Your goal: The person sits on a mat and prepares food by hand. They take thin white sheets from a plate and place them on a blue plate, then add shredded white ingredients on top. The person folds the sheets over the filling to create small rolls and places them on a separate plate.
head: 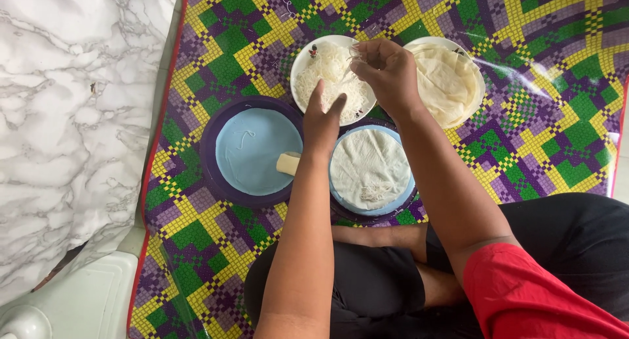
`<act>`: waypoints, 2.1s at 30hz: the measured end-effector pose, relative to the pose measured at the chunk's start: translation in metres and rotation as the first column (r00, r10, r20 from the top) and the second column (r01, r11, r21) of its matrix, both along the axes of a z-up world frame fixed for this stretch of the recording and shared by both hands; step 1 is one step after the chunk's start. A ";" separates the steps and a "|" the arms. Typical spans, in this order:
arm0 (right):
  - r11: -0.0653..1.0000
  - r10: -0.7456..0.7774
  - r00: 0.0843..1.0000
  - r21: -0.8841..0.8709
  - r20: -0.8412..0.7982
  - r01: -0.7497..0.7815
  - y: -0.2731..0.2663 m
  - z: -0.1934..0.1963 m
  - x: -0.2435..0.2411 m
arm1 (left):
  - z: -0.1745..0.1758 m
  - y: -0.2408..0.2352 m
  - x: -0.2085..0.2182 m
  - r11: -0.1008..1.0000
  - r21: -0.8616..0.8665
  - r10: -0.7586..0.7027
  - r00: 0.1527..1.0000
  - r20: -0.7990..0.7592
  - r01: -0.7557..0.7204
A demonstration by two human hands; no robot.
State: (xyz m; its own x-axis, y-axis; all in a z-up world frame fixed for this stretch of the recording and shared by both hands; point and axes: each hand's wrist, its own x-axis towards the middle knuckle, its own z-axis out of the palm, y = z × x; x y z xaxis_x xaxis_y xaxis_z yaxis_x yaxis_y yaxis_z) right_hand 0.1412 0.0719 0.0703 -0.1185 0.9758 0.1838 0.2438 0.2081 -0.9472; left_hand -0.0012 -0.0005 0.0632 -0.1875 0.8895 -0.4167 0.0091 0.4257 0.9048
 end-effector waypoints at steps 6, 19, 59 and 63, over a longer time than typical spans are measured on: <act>0.996 0.026 1.000 0.082 -0.008 -0.025 0.008 0.012 0.001 | -0.026 -0.001 0.002 0.978 0.147 -0.136 0.988 -0.068 0.145; 0.993 0.028 0.983 0.109 0.181 -0.049 0.013 0.003 0.006 | 0.006 0.003 0.003 0.994 0.049 0.070 0.923 0.377 -0.096; 0.979 0.064 0.984 -0.199 0.166 -0.030 -0.014 -0.056 0.007 | -0.061 0.009 0.003 0.977 0.021 0.178 0.864 0.471 -0.213; 0.963 0.028 1.000 -0.267 -0.013 -0.031 -0.013 -0.067 -0.003 | -0.058 0.013 0.002 0.982 0.022 0.156 0.873 0.462 -0.186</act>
State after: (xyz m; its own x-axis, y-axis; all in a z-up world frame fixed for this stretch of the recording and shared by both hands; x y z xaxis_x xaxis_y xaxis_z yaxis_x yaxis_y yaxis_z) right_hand 0.1384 0.0593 0.0033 -0.1473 0.9857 -0.0822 0.2322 -0.0463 -0.9716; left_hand 0.0010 0.0128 0.0049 -0.1418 0.8883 -0.4369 -0.4791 0.3246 0.8155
